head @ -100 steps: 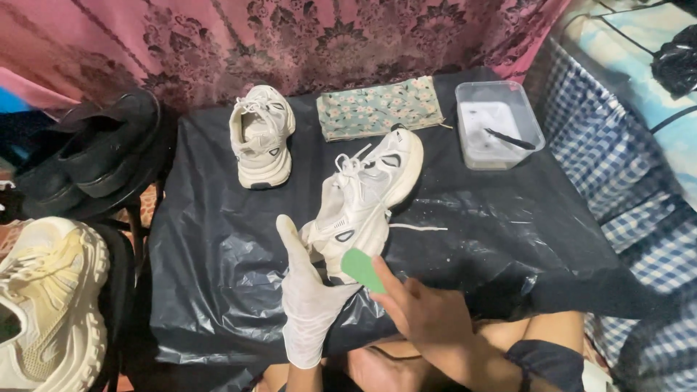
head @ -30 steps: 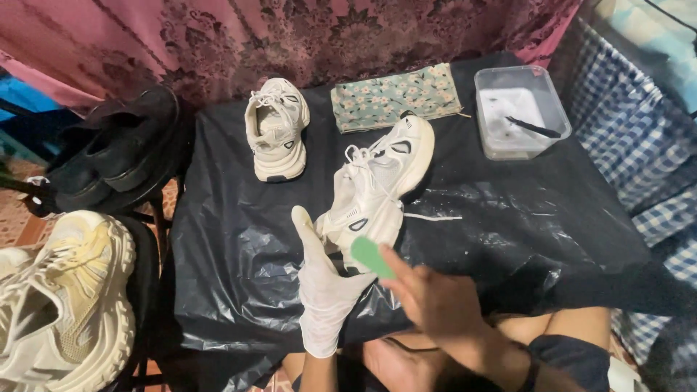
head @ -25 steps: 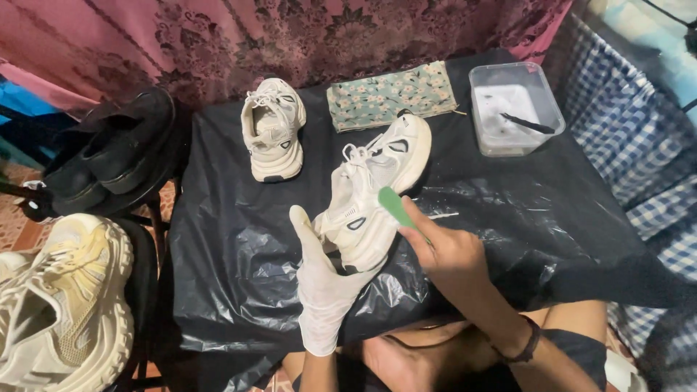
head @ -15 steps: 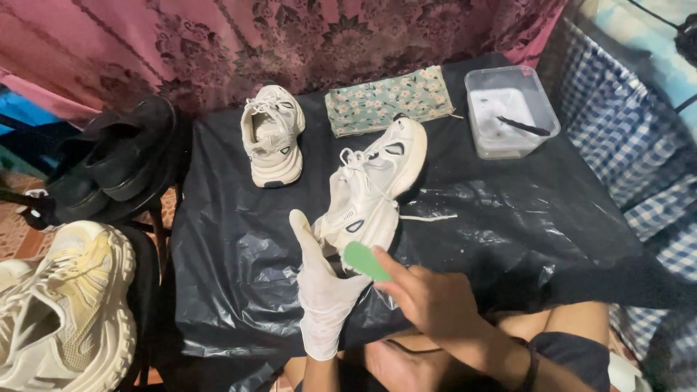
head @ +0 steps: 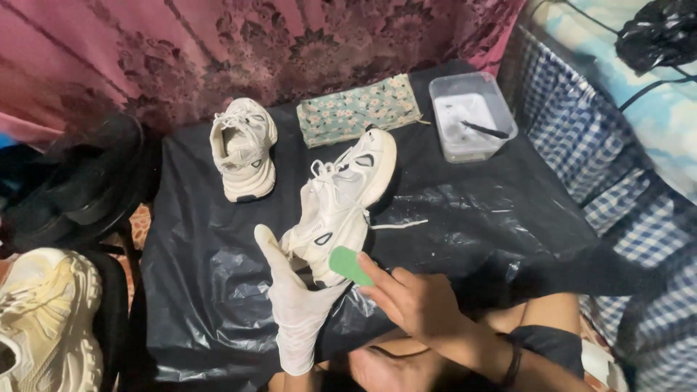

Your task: Cleaning a white sneaker using a brush and cleaning solution.

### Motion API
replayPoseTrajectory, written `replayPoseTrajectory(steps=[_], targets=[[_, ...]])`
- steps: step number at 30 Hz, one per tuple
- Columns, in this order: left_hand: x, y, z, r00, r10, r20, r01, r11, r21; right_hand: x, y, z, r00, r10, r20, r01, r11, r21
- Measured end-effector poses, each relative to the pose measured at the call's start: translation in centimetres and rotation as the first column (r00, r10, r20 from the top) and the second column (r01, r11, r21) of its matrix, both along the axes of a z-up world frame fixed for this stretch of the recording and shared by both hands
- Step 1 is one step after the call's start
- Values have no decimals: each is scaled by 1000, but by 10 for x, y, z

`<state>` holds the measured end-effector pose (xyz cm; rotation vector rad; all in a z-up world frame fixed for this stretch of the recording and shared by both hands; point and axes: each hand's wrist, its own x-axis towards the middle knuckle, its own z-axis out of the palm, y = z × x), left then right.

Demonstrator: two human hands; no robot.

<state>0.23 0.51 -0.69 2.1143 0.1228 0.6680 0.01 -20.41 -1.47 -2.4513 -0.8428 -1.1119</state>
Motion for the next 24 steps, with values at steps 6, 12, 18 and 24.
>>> replayPoseTrajectory(steps=[6, 12, 18, 24], targets=[[-1, -13, 14, 980, 158, -116, -157, 987, 17, 76, -60, -20, 935, -242, -261, 249, 968, -4], [6, -8, -3, 978, 206, 41, -210, 960, 187, 89, -128, 62, 901, -292, -321, 340, 935, 104], [3, -22, 27, 929, 254, -269, -256, 966, 27, 168, -179, 128, 702, -355, -618, 255, 935, -247], [5, -22, 23, 954, 217, -205, -232, 971, -54, 251, -164, 118, 639, -592, -490, 153, 723, -673]])
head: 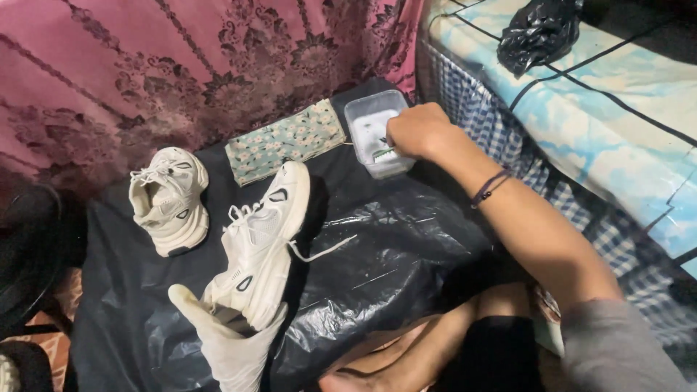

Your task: Cleaning a white sneaker using a brush and cleaning solution.

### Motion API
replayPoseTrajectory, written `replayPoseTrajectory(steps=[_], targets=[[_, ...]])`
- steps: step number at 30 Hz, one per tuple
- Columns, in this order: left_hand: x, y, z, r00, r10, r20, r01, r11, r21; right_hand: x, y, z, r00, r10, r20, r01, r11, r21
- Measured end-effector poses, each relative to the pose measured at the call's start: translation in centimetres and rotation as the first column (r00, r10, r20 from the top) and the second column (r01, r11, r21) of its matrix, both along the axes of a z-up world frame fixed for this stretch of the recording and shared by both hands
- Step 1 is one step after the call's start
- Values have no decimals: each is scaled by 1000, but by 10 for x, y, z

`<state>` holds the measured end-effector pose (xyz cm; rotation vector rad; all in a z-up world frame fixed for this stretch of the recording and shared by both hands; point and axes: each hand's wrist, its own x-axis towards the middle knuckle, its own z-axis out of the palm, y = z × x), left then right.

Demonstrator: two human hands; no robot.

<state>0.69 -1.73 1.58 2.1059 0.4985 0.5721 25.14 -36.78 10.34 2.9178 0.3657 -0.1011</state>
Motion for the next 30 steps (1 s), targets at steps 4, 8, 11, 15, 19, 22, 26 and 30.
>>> replayPoseTrajectory(steps=[4, 8, 11, 15, 19, 22, 26, 30], targets=[[1, 7, -14, 997, -28, 67, 27, 999, 17, 18, 25, 8, 999, 37, -25, -39, 992, -120], [1, 6, -15, 999, 11, 32, -13, 999, 51, 14, 27, 49, 983, 38, -181, -23, 996, 87], [-3, -19, 10, 991, 89, 98, -95, 994, 59, 8, 17, 65, 951, 52, -306, 38, 959, 280], [6, -17, -7, 968, 93, 233, -66, 990, -121, 5, -2, 62, 926, 185, -330, 25, 841, 541], [13, -24, 6, 992, 127, -13, -126, 960, -249, 15, -11, 44, 925, 278, -259, -27, 729, 684], [14, -34, -5, 953, 159, 256, -147, 987, -64, 15, -15, 31, 875, 458, -158, -114, 511, 852], [17, -31, -13, 953, 120, 279, -106, 992, -64, 26, -1, 2, 968, 189, 166, -232, 419, 878], [10, -21, -17, 947, 87, 309, -74, 996, -55, 44, 8, -23, 920, 211, 330, -388, 597, 702]])
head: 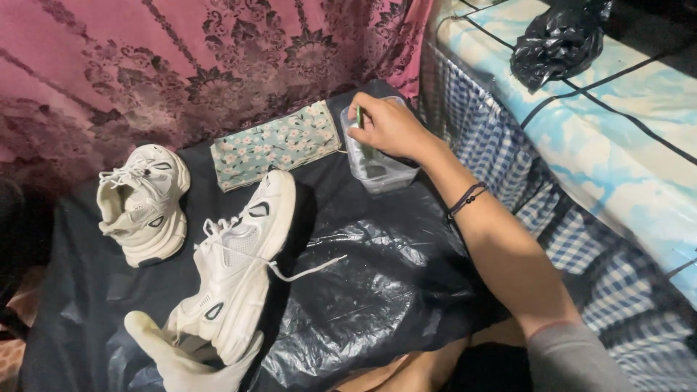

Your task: Cleaning a white sneaker using a brush and cleaning solution.

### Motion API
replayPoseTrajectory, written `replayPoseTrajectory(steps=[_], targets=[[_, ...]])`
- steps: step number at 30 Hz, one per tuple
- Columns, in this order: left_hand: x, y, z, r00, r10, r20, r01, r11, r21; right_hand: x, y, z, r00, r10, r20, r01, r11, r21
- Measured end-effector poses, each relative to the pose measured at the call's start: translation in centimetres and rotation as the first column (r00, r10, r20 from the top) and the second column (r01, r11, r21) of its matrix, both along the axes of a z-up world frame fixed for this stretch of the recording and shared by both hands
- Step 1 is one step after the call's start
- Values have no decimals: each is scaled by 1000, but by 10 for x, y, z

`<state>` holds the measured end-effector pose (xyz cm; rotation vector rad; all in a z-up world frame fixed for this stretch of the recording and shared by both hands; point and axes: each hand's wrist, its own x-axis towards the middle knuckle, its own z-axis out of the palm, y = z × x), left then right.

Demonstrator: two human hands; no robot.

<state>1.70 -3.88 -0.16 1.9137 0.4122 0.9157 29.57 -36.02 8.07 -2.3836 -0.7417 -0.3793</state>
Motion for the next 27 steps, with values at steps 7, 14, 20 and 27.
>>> replayPoseTrajectory(steps=[7, 14, 20, 27], targets=[[-8, 15, 15, 973, -204, -104, 188, 971, -150, -2, 2, -3, 984, -112, 137, 100, 991, 89], [0, 45, 54, 899, -310, -308, 326, 945, 0, 4, -2, -17, 914, -196, 355, 177, 980, 86], [45, 76, 83, 781, -593, -199, 621, 771, 140, 4, -12, -17, 868, -224, 444, 135, 966, 222], [101, 92, 89, 587, -730, -350, 803, 471, 364, 7, -17, -24, 834, -269, 482, 128, 944, 305]])
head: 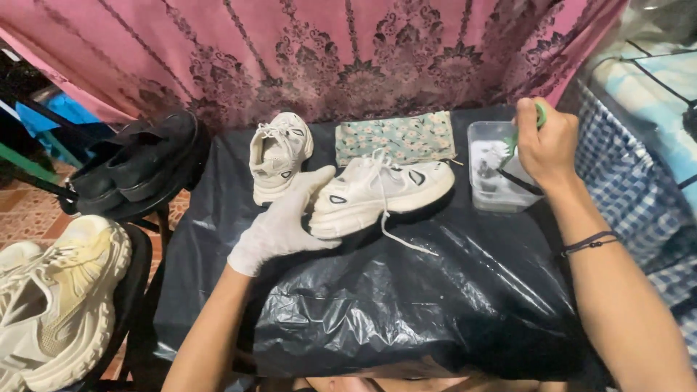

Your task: Cleaning a white sneaker using a brush and cleaning solution.

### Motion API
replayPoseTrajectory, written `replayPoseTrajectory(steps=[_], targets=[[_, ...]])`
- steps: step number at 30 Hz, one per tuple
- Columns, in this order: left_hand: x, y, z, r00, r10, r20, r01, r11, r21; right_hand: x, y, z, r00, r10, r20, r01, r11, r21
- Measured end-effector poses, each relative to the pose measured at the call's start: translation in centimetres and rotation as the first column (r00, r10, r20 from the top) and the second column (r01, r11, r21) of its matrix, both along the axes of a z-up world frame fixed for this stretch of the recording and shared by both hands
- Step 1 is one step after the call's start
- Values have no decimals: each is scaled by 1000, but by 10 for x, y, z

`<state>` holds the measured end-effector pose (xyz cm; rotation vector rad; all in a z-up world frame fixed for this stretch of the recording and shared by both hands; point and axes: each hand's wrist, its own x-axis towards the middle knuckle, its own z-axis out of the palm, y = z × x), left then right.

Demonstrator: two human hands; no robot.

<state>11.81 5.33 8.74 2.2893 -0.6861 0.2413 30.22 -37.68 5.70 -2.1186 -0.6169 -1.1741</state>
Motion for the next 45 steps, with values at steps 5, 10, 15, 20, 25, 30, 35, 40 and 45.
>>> replayPoseTrajectory(steps=[5, 10, 15, 20, 25, 30, 35, 40, 45], targets=[[-1, -5, -25, 984, 1, 176, -27, 989, 144, -2, -4, 2, 1000, 7, 10, -7, 1000, -1], [-1, -3, -42, 992, 34, 121, -57, 980, 190, 2, -10, -3, 997, -12, -76, 13, 1000, 4], [0, -1, -44, 970, -73, 233, 36, 987, 157, 9, -17, -8, 999, 15, 34, -18, 997, 79], [5, 5, -54, 953, -48, 300, 6, 990, 138, 9, -18, -4, 997, 16, 80, -26, 991, 130], [5, 3, -50, 979, 24, 201, -48, 992, 117, 19, -26, -9, 995, -33, 94, 8, 969, 249], [6, 4, -52, 983, 53, 179, -74, 991, 113, 8, -15, 3, 989, -15, 144, -44, 917, 397], [8, 4, -57, 979, 60, 197, -80, 992, 96, 15, -23, 0, 996, -27, 84, -4, 940, 341], [4, 1, -52, 987, 95, 131, -104, 992, 69, 20, -27, -5, 998, -38, 47, 23, 960, 279], [10, 5, -61, 977, 104, 185, -121, 989, 83, 26, -32, -6, 1000, 4, 29, -14, 936, 352]])
